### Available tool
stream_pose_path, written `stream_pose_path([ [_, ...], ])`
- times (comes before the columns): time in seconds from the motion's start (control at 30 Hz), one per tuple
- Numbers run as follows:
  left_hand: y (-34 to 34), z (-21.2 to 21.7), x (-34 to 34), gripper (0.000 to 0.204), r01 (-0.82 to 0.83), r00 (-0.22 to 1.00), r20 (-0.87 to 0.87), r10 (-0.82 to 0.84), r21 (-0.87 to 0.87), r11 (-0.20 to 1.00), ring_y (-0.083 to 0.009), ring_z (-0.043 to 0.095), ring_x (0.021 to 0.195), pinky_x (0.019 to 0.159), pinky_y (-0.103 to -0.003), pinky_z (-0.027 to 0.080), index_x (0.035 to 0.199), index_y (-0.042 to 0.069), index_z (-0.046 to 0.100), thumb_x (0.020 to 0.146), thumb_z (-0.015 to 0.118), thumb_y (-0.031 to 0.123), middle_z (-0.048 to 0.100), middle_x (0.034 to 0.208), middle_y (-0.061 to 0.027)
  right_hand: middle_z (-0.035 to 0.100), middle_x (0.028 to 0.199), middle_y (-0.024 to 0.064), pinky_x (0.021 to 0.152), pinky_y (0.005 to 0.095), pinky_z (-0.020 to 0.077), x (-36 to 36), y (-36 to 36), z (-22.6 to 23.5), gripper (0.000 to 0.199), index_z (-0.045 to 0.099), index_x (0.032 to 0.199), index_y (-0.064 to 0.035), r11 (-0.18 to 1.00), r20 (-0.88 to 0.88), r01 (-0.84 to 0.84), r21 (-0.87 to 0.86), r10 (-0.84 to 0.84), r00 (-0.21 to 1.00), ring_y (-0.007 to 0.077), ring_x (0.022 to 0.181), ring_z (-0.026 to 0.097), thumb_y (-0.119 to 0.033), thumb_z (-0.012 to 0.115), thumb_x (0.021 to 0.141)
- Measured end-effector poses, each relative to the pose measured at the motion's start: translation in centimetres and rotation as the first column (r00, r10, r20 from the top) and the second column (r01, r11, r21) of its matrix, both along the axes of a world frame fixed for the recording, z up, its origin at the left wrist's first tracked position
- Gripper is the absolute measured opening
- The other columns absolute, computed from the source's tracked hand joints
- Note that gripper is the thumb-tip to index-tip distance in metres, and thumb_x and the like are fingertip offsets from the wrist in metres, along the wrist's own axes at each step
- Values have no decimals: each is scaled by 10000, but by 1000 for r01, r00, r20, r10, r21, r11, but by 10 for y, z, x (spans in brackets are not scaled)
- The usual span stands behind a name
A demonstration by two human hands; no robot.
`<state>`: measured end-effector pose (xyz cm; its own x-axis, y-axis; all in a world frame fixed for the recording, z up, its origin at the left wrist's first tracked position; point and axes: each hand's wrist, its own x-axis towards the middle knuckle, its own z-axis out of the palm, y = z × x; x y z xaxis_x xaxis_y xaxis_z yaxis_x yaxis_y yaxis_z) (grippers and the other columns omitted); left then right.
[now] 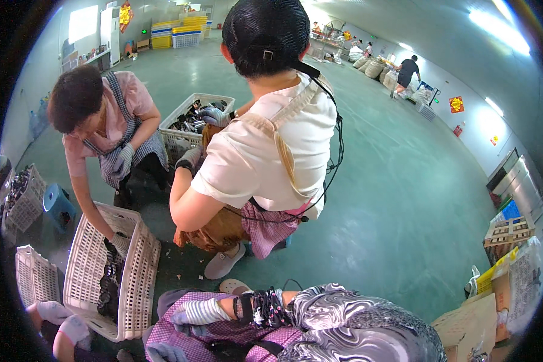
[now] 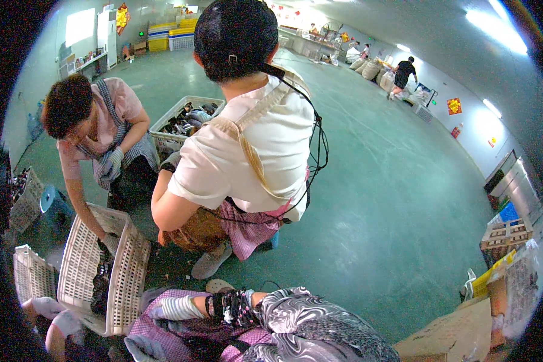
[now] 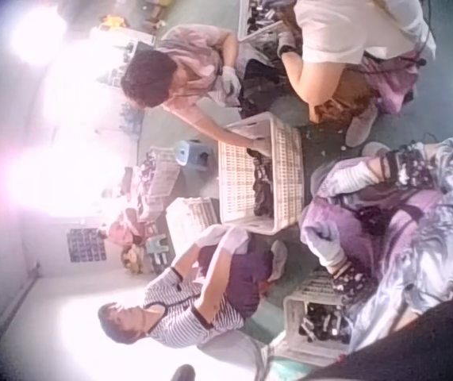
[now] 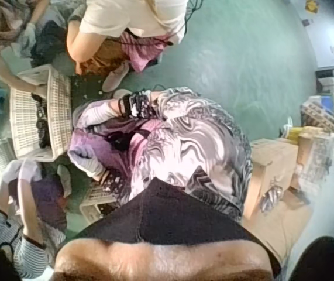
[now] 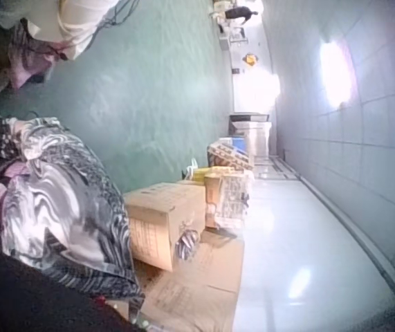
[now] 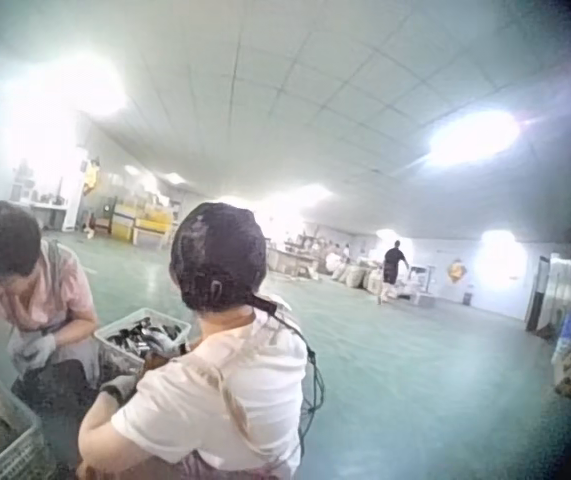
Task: Manually assemble industrial plastic or rubber parts using hands and a small wedge-like tool.
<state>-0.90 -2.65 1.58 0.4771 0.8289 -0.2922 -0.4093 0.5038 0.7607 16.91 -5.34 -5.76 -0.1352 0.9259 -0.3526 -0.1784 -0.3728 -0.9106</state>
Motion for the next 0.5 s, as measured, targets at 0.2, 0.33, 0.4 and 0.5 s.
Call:
stream_pose_path([
  [0.2, -1, -8, -10, 342, -45, 998, -53, 46, 14, 999, -66, 180, 418, 383, -215, 190, 647, 119, 382, 917, 420, 324, 231, 537, 45, 577, 667, 30, 457, 256, 455, -5, -12, 47, 256, 591, 811, -64, 998, -15, 44, 45, -43, 999, 127, 492, 523, -256, 433, 871],
  [0.33, -6, -5, -7, 348, -49, 995, -90, 50, 17, 999, -68, 195, 425, 389, -209, 198, 641, 125, 371, 908, 441, 339, 236, 544, 44, 591, 733, 26, 475, 243, 472, -7, -5, 10, 284, 579, 857, -52, 998, -79, -24, -66, 19, 997, 119, 508, 546, -286, 423, 902],
  [0.4, 6, -51, -25, 214, -124, 908, -250, 335, 604, 787, -130, 372, 561, 536, -265, 340, 886, 77, 429, 832, 539, 253, 398, 677, -18, 591, 749, 30, 481, 241, 472, -8, -14, 36, 279, 582, 877, -49, 1000, 17, 4, 26, -4, 1000, 114, 514, 545, -282, 430, 901],
  [0.5, 14, -97, -62, 724, 305, 852, -436, 290, 864, 402, -194, 511, 893, 828, -340, 428, 1297, -31, 316, 670, 673, 37, 538, 1008, -108, 589, 798, 31, 513, 233, 471, 0, -18, 64, 266, 589, 941, -45, 977, 151, 16, 213, -49, 987, 96, 568, 545, -271, 456, 896],
])
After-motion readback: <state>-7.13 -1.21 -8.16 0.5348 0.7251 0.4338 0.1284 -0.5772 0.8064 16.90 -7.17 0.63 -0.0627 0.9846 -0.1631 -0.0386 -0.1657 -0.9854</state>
